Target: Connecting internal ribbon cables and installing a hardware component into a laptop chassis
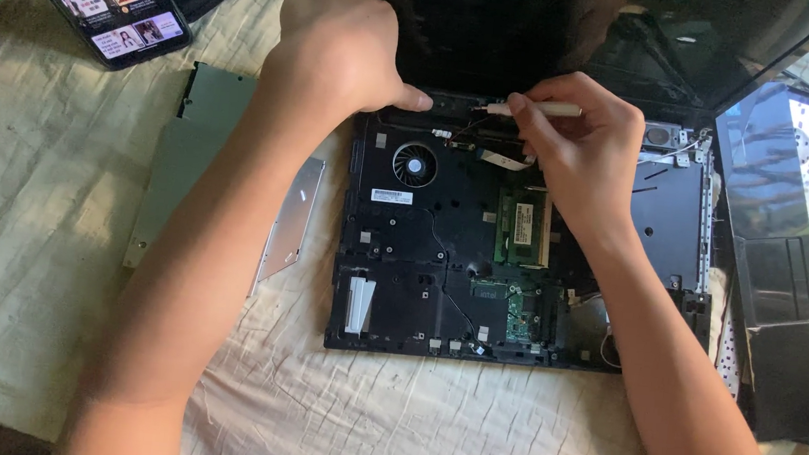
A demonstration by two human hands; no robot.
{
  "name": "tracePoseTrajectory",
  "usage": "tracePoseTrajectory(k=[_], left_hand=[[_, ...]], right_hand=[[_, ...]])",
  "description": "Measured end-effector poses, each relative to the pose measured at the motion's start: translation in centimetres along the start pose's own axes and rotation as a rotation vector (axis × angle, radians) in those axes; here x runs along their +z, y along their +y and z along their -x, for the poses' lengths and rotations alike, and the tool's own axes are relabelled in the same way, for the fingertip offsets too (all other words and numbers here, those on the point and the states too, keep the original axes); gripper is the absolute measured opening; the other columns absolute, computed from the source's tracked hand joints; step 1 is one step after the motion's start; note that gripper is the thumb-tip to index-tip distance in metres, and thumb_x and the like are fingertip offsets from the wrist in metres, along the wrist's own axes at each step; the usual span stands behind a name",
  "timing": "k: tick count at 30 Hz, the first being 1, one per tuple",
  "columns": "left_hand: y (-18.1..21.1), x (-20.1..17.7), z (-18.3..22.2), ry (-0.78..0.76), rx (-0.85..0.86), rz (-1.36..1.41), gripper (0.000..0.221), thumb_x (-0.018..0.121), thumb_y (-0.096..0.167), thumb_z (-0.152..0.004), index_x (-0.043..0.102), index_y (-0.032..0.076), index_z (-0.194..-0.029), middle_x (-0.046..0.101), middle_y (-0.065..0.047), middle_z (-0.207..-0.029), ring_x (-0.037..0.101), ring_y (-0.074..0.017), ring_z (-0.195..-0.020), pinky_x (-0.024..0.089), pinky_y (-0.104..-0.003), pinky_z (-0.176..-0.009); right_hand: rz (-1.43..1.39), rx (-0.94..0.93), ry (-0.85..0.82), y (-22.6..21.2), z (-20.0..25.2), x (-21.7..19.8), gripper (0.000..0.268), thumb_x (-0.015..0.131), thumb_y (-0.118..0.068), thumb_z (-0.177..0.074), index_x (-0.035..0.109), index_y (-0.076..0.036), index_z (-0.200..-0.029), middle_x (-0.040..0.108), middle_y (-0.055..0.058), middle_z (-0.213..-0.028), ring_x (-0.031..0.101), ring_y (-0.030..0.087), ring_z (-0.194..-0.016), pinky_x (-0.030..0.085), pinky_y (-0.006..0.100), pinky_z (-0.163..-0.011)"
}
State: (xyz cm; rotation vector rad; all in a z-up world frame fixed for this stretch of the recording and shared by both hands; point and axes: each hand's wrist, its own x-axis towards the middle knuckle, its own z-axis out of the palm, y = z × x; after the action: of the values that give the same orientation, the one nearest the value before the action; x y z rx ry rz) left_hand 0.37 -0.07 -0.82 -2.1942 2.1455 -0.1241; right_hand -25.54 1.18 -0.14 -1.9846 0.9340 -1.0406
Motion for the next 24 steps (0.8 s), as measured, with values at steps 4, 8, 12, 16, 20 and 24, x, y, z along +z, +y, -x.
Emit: tracePoseTrajectory(k=[4, 8, 12, 16, 20, 24], left_hand=[[0.1, -0.8, 0.2, -0.048, -0.015, 0.025, 0.079, 0.081, 0.082, -0.077, 0.080, 0.004, -0.089, 0.073, -0.013, -0.073, 0.068, -0.0300, -0.055, 0.052, -0.041, -0.056], [0.1, -0.8, 0.0, -0.071, -0.016, 0.023, 0.077, 0.079, 0.084, -0.078, 0.080, 0.007, -0.081, 0.071, -0.010, -0.068, 0.066, -0.0289, -0.055, 0.051, -0.041, -0.058], [0.0, -0.1, 0.0, -0.004, -0.007, 0.006, 0.083, 0.080, 0.086, -0.076, 0.081, 0.005, -0.090, 0.074, -0.014, -0.074, 0.069, -0.0302, -0.055, 0.052, -0.042, -0.056], [0.1, -0.4, 0.0, -0.046, -0.011, -0.007, 0.079, 0.078, 0.087, -0.079, 0.080, 0.007, -0.081, 0.070, -0.008, -0.064, 0.063, -0.0250, -0.048, 0.049, -0.037, -0.053], [0.1, -0.6, 0.2, -0.044, -0.005, 0.018, 0.079, 0.079, 0.083, -0.080, 0.080, 0.005, -0.086, 0.073, -0.011, -0.071, 0.067, -0.0291, -0.055, 0.052, -0.041, -0.059], [0.5, -3.4, 1.3, -0.193, -0.011, 0.051, 0.078, 0.067, 0.077, -0.097, 0.073, 0.012, -0.055, 0.063, 0.000, -0.050, 0.066, -0.0217, -0.058, 0.053, -0.038, -0.073]], right_hand=[[-0.007, 0.043, 0.020, 0.0, 0.0, 0.1, 0.007, 0.074, 0.003, -0.103, 0.068, 0.007, -0.103, 0.068, 0.009, -0.083, 0.059, 0.011, -0.064, 0.045, 0.020, -0.056], [0.002, 0.062, 0.033, -0.2, 0.0, 0.2, 0.007, 0.074, 0.004, -0.103, 0.068, 0.007, -0.102, 0.067, 0.008, -0.082, 0.059, 0.010, -0.064, 0.045, 0.019, -0.057], [-0.028, 0.058, 0.025, 0.1, 0.0, 0.0, 0.010, 0.073, -0.001, -0.107, 0.067, 0.007, -0.106, 0.068, 0.010, -0.082, 0.061, 0.011, -0.064, 0.048, 0.020, -0.055], [-0.012, 0.089, 0.050, -0.5, 0.0, -0.1, 0.013, 0.072, -0.006, -0.108, 0.067, 0.006, -0.106, 0.067, 0.009, -0.079, 0.062, 0.012, -0.061, 0.051, 0.021, -0.056], [-0.074, 0.120, 0.057, -0.7, 0.1, -0.1, 0.014, 0.070, -0.008, -0.109, 0.066, 0.004, -0.104, 0.065, 0.007, -0.077, 0.059, 0.010, -0.061, 0.049, 0.020, -0.056], [-0.102, 0.138, 0.055, -0.5, 0.1, -0.2, 0.013, 0.069, -0.008, -0.109, 0.065, 0.003, -0.104, 0.064, 0.008, -0.077, 0.058, 0.010, -0.061, 0.047, 0.021, -0.056]])
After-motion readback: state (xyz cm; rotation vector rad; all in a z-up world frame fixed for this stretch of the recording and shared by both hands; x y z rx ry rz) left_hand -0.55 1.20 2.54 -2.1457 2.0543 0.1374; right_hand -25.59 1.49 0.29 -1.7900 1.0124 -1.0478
